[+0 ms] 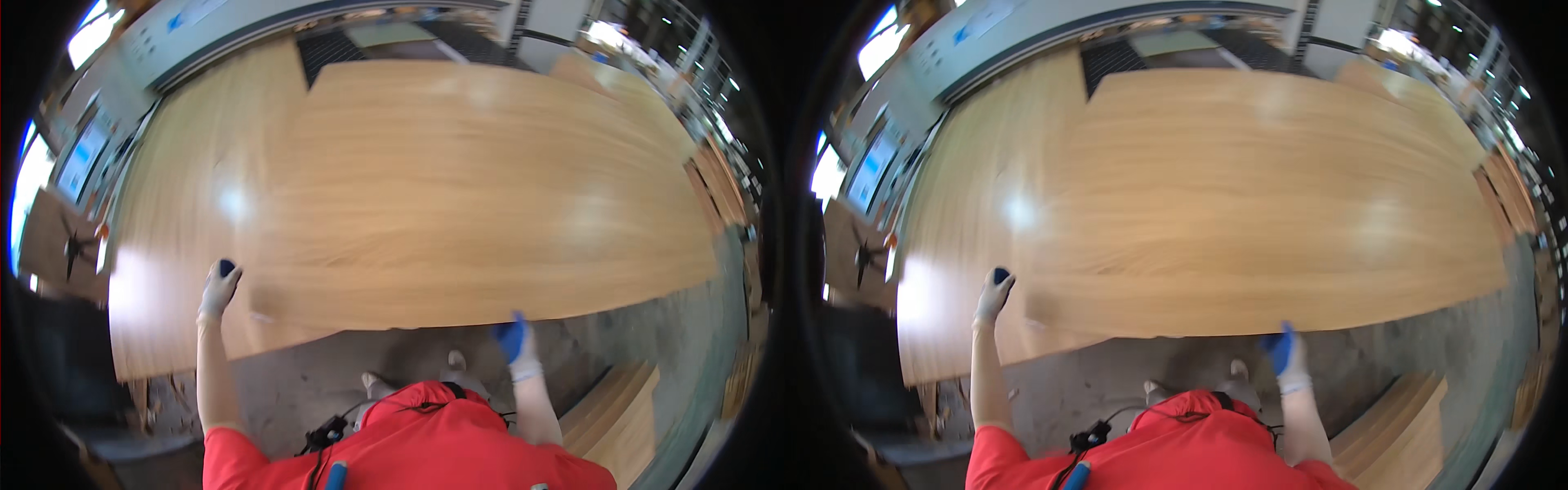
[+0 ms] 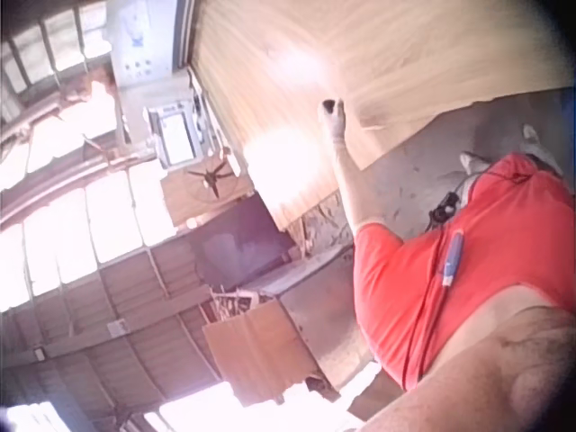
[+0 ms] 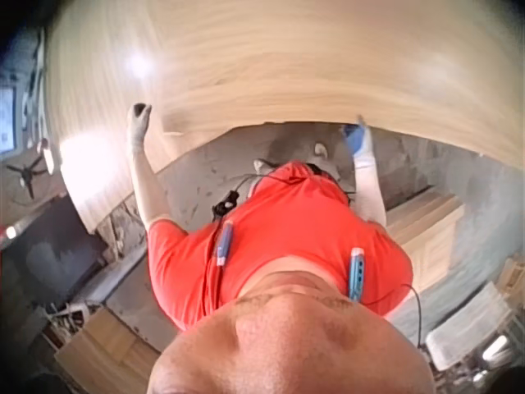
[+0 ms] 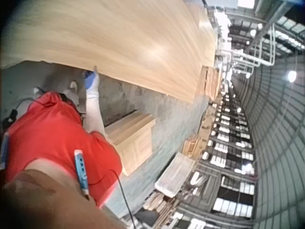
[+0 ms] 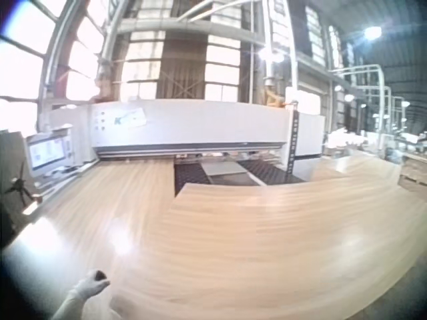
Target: Moving large wooden panels from a stack to a cutting machine.
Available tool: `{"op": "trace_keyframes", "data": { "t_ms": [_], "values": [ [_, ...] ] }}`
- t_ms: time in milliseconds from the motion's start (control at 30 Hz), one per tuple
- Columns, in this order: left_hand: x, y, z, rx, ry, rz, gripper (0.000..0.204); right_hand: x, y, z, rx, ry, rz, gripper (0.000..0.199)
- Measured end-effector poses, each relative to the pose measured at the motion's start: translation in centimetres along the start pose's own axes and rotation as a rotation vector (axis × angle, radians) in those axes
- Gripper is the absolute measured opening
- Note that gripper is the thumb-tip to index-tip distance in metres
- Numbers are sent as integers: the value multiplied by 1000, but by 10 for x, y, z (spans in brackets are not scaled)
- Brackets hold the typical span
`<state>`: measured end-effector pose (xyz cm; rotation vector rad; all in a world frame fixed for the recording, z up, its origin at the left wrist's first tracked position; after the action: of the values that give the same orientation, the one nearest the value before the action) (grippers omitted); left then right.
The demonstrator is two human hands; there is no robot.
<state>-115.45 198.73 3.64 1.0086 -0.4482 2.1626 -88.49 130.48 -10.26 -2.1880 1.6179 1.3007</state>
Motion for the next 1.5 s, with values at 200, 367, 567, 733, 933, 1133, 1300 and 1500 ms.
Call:
{"op": "trace_keyframes", "data": {
  "t_ms": [200, 367, 567, 733, 933, 1133, 1300, 1500],
  "values": [
    [-139, 57, 167, -797, -333, 81, 28, 17, -2, 84, -191, 584, -63, 47],
    [-297, 85, 315, -668, -29, -162, 37, 20, 44, 26, 2, 983, -375, 45],
    [-438, 127, 418, -611, -181, 12, 39, 298, 130, -61, -80, 818, 145, 43],
    [-487, 148, 449, -351, -218, 112, 32, 532, 228, -203, -79, 683, 693, 37],
    [-513, 160, 488, -103, -755, 401, 73, 589, 207, -471, 481, 642, 934, 32],
    [-555, 162, 568, 146, -754, 418, 71, 573, 132, -699, 741, 830, 813, 32],
    [-605, 161, 638, 149, -790, 451, 70, 603, 70, -850, 830, 1054, 798, 35],
    [-668, 196, 702, 167, -826, 461, 69, 724, 18, -1061, 877, 1558, 981, 41]
  ]
}}
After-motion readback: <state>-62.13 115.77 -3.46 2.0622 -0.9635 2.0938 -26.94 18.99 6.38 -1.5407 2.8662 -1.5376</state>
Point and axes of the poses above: each hand's wrist, its own y-axis away from the middle knuckle, its own x-axis out of the back of the hand, z = x × y, the point moved 8 cm from there along -y, towards the middle knuckle, and after that the axes turned 1 degree about -z, right-handed, at the moved point
